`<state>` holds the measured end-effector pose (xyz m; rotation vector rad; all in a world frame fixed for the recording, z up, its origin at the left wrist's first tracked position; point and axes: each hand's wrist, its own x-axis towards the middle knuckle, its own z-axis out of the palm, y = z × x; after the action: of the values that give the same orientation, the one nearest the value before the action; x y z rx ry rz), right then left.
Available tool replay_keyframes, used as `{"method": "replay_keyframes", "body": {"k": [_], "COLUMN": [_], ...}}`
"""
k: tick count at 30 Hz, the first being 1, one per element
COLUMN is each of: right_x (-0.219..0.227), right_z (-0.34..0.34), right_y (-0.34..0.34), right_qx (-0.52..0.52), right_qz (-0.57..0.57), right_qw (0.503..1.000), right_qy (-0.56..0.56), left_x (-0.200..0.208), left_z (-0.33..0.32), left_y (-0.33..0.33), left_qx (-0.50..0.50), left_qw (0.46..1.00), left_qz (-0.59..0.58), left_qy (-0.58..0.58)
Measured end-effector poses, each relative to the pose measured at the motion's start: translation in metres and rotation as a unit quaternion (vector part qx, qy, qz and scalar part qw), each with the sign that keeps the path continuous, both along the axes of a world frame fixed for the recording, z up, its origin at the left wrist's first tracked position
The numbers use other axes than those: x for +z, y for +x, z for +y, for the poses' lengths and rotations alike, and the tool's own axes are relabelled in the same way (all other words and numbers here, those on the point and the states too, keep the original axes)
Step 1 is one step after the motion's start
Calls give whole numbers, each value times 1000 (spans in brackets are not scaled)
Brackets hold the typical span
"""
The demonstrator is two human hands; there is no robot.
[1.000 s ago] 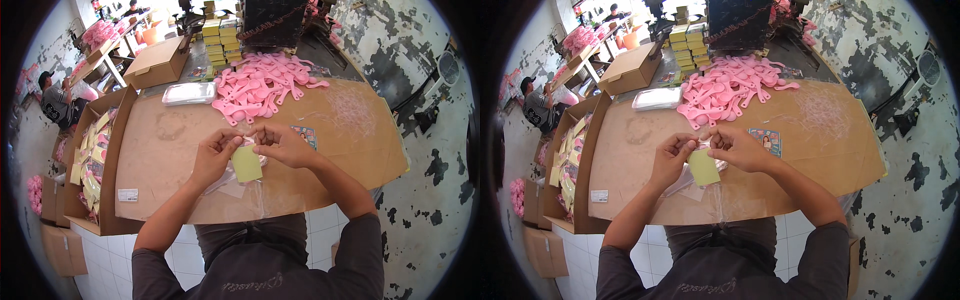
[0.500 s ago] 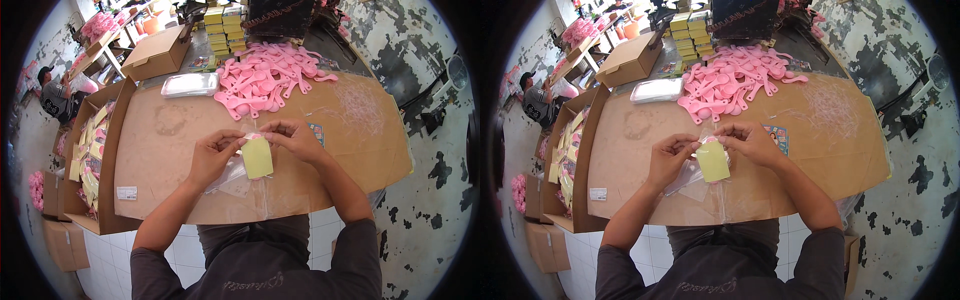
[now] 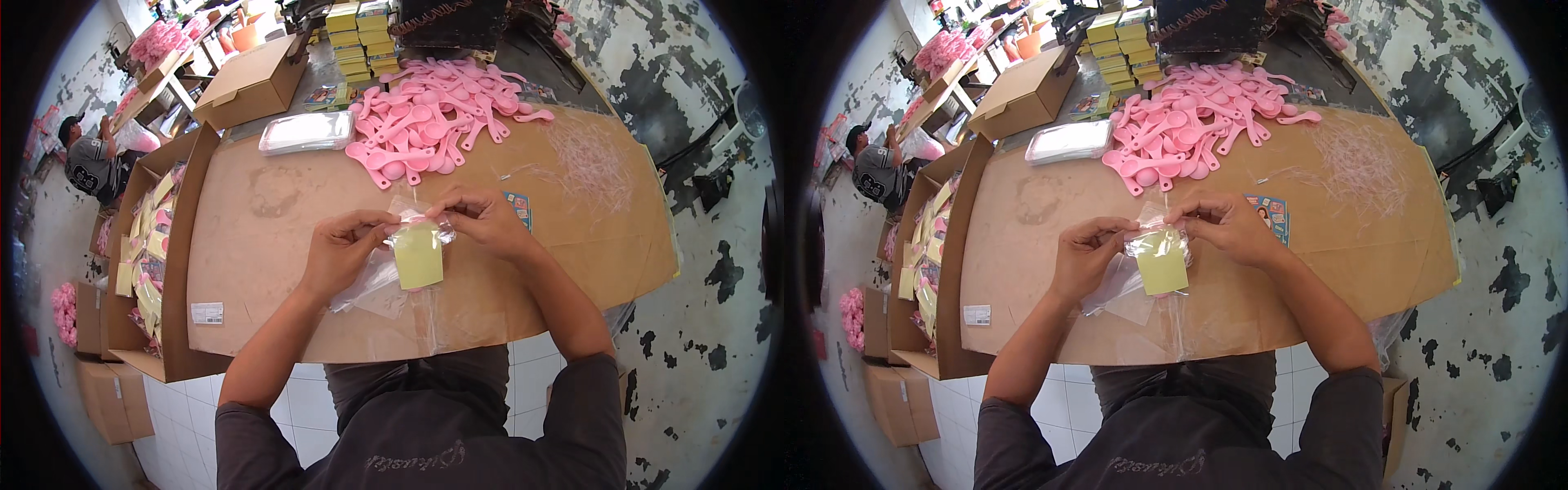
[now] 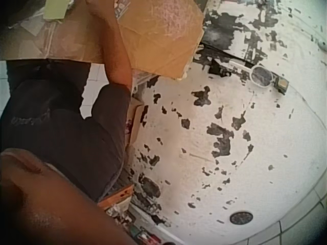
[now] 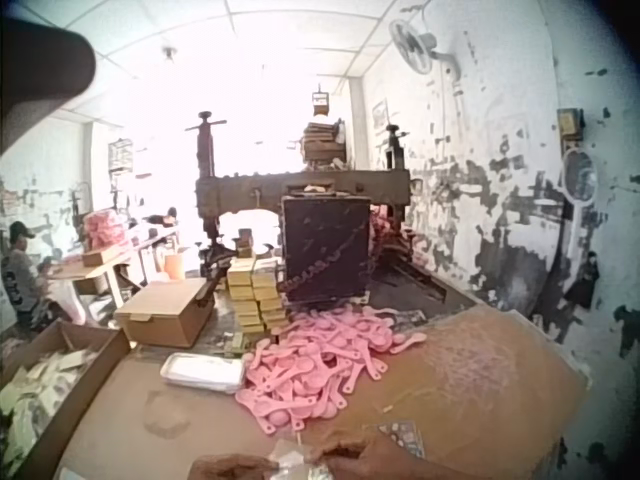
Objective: Packaging small cards and pink plastic items into clear plastic bags at a workstation.
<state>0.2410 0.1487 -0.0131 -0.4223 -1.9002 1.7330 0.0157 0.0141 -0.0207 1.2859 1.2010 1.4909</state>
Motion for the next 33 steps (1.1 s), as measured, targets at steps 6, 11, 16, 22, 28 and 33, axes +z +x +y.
{"method": "replay_keyframes", "body": {"k": [6,11,16,22,28,33], "right_x": [3,6,-2,11,0,23], "right_z": [3,2,1,-11,-9,-15], "right_y": [5,7,4,1,4,9], "right_qx": [15,28,38,53,79,43], "right_qz": [-11,-9,7,-39,-40,-62], "right_qw": [999,999,999,998,996,993], "right_qy": [46,27,28,-9,-16,86], "left_x": [-1,1,2,1,21,19], "left_z": [-2,0,2,0,-12,-44], "left_y": [-6,-3,1,-1,9,-17], "left_qx": [-26,-13,-6,12,4,-56], "left_qw": [999,998,996,997,999,986], "left_qz": [20,-56,-41,-46,-29,33], "left_qy": [-30,-30,-78,-57,-30,-153]}}
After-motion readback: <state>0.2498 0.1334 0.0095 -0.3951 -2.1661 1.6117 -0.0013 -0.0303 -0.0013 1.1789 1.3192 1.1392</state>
